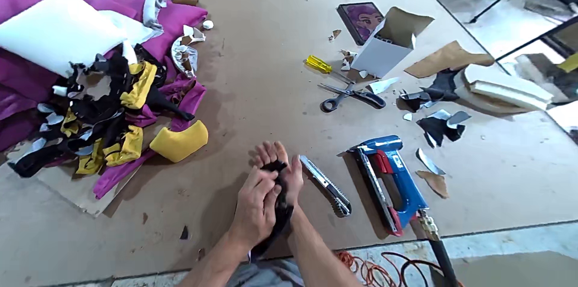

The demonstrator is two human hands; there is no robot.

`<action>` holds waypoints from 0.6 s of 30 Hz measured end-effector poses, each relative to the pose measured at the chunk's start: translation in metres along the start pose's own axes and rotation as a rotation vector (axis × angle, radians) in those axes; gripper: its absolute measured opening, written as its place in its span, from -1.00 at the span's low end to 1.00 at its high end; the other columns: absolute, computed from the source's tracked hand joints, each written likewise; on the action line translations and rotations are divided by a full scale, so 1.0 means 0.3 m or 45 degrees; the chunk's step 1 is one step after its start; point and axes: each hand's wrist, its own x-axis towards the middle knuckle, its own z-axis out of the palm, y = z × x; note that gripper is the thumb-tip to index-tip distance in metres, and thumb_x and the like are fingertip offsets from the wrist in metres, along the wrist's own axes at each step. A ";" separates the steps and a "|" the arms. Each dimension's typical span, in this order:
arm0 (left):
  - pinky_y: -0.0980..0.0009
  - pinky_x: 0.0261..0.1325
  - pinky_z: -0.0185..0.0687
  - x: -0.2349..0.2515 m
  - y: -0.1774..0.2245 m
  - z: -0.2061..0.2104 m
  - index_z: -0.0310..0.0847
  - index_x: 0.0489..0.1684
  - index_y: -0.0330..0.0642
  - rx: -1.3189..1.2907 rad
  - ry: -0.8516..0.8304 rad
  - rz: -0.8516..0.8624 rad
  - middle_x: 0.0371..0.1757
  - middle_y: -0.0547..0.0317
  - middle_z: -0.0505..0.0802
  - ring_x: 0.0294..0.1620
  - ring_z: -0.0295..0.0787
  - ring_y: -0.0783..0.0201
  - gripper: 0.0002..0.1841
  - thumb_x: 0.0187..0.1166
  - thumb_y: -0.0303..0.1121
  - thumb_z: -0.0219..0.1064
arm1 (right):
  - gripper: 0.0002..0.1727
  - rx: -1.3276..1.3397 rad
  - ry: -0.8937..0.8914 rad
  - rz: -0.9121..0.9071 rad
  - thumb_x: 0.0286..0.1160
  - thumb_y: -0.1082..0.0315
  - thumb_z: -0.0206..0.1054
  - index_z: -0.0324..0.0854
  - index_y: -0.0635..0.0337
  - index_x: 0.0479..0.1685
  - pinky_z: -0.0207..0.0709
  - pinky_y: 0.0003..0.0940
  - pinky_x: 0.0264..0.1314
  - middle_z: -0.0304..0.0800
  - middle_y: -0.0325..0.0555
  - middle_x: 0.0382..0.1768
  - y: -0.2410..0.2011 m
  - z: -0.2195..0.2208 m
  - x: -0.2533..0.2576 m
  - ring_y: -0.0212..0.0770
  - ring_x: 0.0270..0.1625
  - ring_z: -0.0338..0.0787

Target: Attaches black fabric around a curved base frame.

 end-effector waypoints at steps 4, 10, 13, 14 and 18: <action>0.01 0.68 0.46 -0.073 -0.003 0.046 0.72 -0.37 -0.13 0.064 -0.076 0.069 0.03 0.12 0.89 0.30 0.80 0.25 -0.67 0.77 -0.23 0.12 | -0.02 0.201 0.083 0.206 0.64 -0.46 -0.47 0.09 0.02 0.86 0.42 -0.09 0.66 0.46 0.00 0.68 -0.065 -0.027 -0.120 -0.06 0.69 0.50; -0.06 0.73 0.33 -0.094 -0.003 0.084 0.70 -0.38 -0.10 0.266 -0.343 0.199 0.12 0.15 0.89 0.30 0.79 0.23 -0.71 0.75 -0.31 0.11 | 0.04 -0.456 -0.244 0.482 0.65 -0.47 -0.51 0.27 0.16 0.79 0.32 -0.03 0.74 0.47 0.02 0.68 -0.343 -0.115 -0.169 -0.05 0.70 0.46; -0.05 0.75 0.31 -0.098 0.005 0.089 0.69 -0.40 -0.07 0.337 -0.405 0.172 0.16 0.18 0.87 0.32 0.78 0.25 -0.72 0.73 -0.33 0.11 | -0.47 -1.812 0.029 -0.089 0.80 -0.08 0.01 0.66 0.04 0.42 0.72 -0.06 0.38 0.75 -0.17 0.40 -0.666 -0.142 -0.224 -0.14 0.36 0.77; -0.04 0.75 0.30 -0.095 0.006 0.091 0.69 -0.40 -0.08 0.342 -0.409 0.170 0.16 0.17 0.86 0.33 0.77 0.24 -0.72 0.72 -0.33 0.11 | -0.48 -2.222 0.275 -0.241 0.65 -0.02 0.18 0.64 0.09 0.42 0.70 0.07 0.29 0.71 -0.01 0.39 -0.746 -0.188 -0.235 0.00 0.35 0.75; -0.03 0.74 0.31 -0.094 0.008 0.099 0.68 -0.41 -0.09 0.367 -0.422 0.173 0.17 0.15 0.85 0.36 0.74 0.21 -0.70 0.73 -0.31 0.09 | -0.11 -2.723 0.685 0.145 0.45 0.06 0.46 0.22 0.24 0.78 0.35 0.62 0.33 0.42 0.57 0.48 -0.886 -0.418 -0.208 0.64 0.46 0.47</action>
